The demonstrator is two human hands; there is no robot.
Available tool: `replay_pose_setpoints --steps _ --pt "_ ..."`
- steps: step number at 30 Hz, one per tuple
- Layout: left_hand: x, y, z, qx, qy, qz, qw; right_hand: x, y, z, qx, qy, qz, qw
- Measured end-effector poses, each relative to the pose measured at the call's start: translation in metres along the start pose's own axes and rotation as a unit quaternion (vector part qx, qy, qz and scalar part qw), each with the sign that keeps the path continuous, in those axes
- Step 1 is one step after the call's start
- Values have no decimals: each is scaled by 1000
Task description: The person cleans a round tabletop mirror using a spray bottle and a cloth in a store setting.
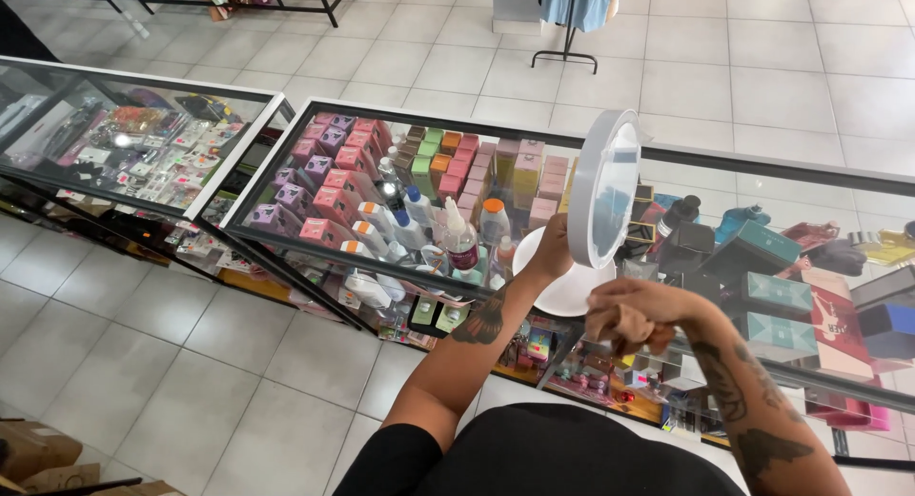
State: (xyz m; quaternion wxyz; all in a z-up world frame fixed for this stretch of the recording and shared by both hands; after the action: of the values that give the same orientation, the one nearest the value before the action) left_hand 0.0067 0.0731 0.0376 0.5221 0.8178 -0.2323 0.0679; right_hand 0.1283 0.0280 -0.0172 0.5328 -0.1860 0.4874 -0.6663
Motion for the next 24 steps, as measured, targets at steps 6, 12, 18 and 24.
replay_pose_setpoints --steps 6,12,18,24 --pt "-16 -33 -2 15 0 7 1000 -106 28 -6 85 393 82 912" --pt "-43 -89 -4 18 8 -1 1000 -88 -17 -52 -177 549 229 784" --pt "-41 -78 -5 29 15 -14 999 -78 0 -79 -117 489 412 760" --pt "-36 -70 -3 38 15 -25 999 -68 62 -78 -42 403 591 697"
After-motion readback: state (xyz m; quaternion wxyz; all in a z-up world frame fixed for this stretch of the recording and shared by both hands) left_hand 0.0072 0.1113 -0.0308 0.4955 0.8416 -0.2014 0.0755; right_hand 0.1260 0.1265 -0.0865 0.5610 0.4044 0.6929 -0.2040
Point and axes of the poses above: each hand's wrist, its own z-axis away from the middle knuckle, its own x-axis out of the palm, y = z × x, the point moved 8 cm from there along -z, towards the middle knuckle, and after that the axes turned 7 degrees about z, right-handed, at the moved point
